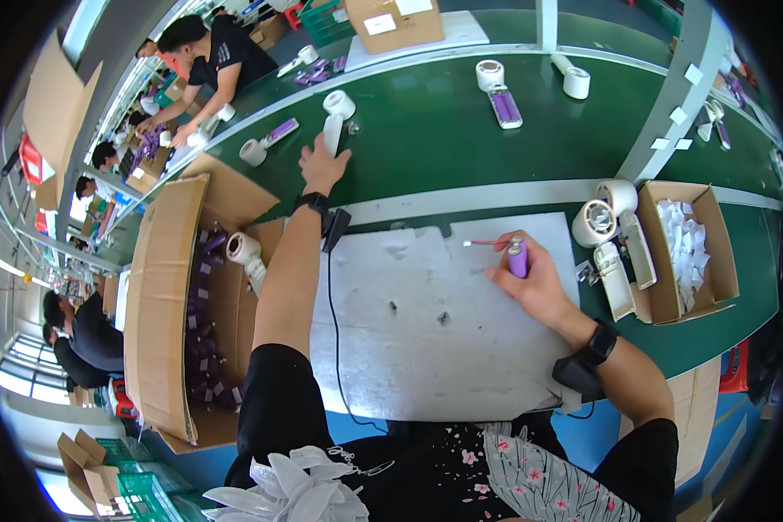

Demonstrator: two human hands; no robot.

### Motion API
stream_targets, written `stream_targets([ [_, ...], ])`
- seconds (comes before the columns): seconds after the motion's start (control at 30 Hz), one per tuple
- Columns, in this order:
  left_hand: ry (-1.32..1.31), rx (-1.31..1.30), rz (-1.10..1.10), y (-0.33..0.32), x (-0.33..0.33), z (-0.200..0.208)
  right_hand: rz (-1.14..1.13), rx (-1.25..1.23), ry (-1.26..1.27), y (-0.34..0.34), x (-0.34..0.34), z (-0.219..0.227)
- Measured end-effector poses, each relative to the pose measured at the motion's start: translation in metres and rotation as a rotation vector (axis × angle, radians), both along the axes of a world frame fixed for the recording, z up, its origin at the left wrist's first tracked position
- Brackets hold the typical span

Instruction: Assembling electronic circuit boards and batteries into plastic device housings on an assembly line.

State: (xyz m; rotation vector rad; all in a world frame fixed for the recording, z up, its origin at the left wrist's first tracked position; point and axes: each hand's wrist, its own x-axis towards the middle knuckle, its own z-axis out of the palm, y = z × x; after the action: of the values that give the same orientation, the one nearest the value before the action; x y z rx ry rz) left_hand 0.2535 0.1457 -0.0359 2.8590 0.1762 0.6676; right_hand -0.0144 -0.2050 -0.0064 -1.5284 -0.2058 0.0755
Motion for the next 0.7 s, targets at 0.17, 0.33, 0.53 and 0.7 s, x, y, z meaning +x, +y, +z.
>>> stream_targets([
  [0.17,0.082,-0.072,-0.103,0.006,0.019,0.002,0.008,-0.026,-0.015,-0.003,-0.002,0.0],
  [0.33,0.31,-0.824,-0.203,-0.028,-0.01,0.036,0.034,0.053,0.087,-0.005,-0.002,0.002],
  [0.53,0.621,-1.724,-0.515,-0.106,-0.156,0.063,-0.097,0.216,0.053,-0.008,-0.001,-0.007],
  [0.7,0.699,-1.774,-0.474,-0.155,-0.271,0.059,-0.174,0.153,0.032,-0.002,0.003,0.009],
])
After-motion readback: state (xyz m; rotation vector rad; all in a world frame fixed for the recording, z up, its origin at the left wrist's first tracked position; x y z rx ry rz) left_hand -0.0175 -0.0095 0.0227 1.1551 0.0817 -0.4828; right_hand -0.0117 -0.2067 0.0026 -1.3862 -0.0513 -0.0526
